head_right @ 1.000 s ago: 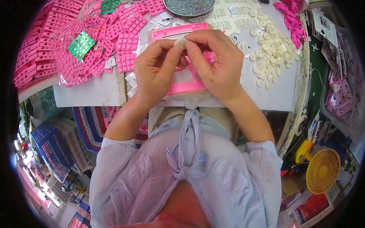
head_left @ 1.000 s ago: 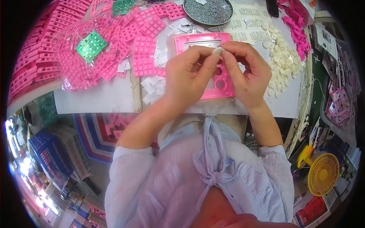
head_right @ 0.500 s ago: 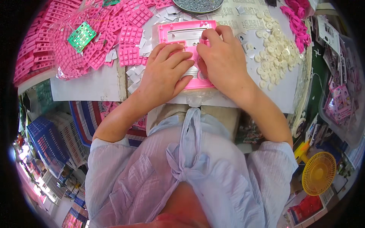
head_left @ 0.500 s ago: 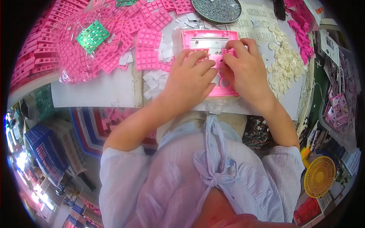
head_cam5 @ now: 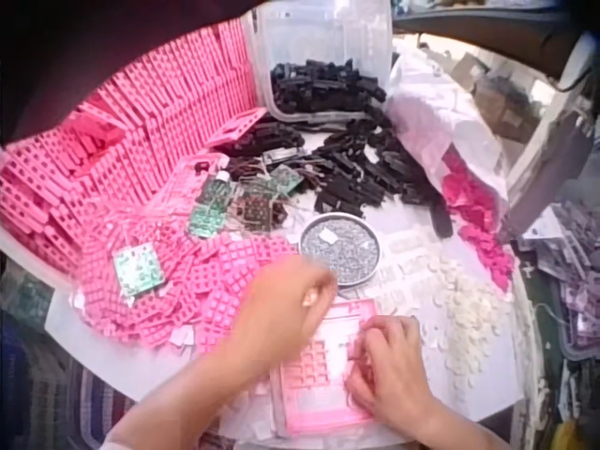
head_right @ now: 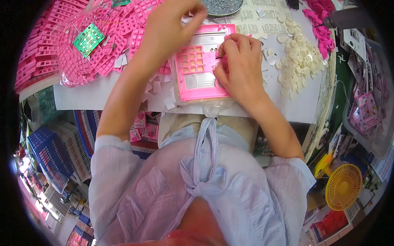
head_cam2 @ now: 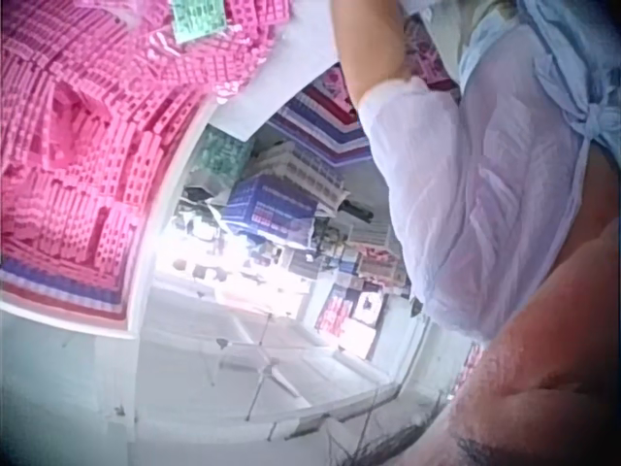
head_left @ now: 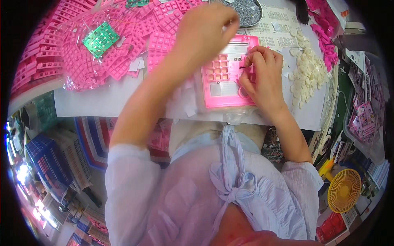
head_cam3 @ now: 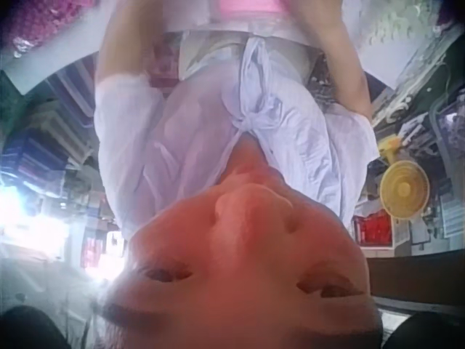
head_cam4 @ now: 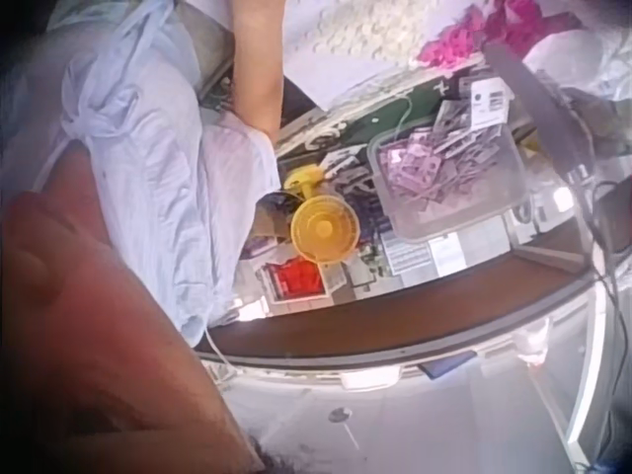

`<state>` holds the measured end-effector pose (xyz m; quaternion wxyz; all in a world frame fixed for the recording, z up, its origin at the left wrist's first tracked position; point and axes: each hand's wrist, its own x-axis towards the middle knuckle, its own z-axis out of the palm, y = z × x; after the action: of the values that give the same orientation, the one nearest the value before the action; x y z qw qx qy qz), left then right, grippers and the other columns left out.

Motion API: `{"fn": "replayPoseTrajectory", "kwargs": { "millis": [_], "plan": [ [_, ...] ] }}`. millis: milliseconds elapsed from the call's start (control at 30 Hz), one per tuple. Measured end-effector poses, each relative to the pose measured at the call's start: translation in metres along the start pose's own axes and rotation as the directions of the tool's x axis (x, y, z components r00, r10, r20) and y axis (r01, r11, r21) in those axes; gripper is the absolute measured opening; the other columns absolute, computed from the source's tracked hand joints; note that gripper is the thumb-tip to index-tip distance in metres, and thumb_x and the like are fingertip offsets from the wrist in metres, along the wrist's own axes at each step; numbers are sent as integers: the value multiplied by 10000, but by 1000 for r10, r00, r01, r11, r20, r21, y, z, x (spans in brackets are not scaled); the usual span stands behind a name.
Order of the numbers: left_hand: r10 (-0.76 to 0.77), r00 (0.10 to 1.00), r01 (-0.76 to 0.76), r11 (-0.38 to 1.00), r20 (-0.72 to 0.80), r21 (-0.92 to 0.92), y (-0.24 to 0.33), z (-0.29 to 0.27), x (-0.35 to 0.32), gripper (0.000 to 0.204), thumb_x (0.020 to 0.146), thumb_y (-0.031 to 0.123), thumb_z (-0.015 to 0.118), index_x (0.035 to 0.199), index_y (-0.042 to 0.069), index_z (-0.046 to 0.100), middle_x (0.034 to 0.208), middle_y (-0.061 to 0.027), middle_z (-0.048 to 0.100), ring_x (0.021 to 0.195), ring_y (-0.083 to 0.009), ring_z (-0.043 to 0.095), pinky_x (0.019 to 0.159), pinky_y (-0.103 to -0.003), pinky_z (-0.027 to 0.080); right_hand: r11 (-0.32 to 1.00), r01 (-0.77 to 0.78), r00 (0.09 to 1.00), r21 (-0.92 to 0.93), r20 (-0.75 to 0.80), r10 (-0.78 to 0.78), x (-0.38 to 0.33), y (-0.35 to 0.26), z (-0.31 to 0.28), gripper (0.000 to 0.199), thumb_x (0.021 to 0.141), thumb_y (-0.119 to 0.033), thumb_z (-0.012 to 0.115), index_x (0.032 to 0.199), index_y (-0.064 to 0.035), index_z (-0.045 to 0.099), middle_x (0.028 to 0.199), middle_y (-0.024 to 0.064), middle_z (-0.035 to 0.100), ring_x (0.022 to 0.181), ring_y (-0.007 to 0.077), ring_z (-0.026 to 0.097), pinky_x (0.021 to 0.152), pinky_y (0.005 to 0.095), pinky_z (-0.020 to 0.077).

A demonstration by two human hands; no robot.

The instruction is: Assembling the internal electronic and mechanical components into a pink toy piggy bank using a power screwdriver.

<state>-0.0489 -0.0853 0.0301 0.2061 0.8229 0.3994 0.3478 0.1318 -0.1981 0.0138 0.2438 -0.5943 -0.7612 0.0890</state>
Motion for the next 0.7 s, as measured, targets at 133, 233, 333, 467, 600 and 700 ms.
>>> {"fn": "replayPoseTrajectory", "kwargs": {
  "millis": [133,233,333,467,600,700],
  "plan": [
    [55,985,-127,873,163,471,-44,55,68,231,848,225,587,729,92,733,854,-133,729,907,-326,691,803,-537,476,999,34,998,36,42,-36,6,2,-20,297,738,-98,731,1006,-78,607,1215,144,566,1135,399,476,992,474,408],
    [60,958,-199,843,279,500,-56,66,77,213,844,226,589,799,77,734,893,-148,724,940,-344,683,865,-575,445,962,99,995,256,-41,-92,8,23,-58,259,801,-51,733,1029,-28,612,1126,139,639,1067,329,574,953,390,464],
    [56,976,-151,866,209,476,-52,54,68,214,852,220,583,881,70,733,934,-156,724,965,-345,679,901,-589,426,861,322,678,394,-731,81,35,52,-91,189,897,40,667,1081,48,625,1042,143,679,883,182,637,815,300,518],
    [57,922,-250,842,382,478,-55,67,86,233,886,230,560,903,77,735,925,-151,729,945,-332,686,920,-582,422,693,366,791,621,-600,121,105,60,-136,342,950,-91,648,1263,11,554,1024,146,669,901,221,654,797,361,540],
    [68,921,-273,814,383,512,-59,65,84,251,896,252,551,883,91,744,913,-140,737,919,-321,694,915,-574,422,549,210,967,809,-255,6,136,41,-127,405,952,-180,682,1306,-17,571,1111,141,686,973,221,699,832,362,561],
    [82,941,-248,826,328,505,-57,62,84,271,904,276,552,835,104,748,894,-133,741,898,-311,699,908,-564,428,524,131,989,841,-74,-129,145,27,-128,412,907,-180,734,1257,-11,596,1020,100,681,907,173,686,793,314,544]
  ]
}}
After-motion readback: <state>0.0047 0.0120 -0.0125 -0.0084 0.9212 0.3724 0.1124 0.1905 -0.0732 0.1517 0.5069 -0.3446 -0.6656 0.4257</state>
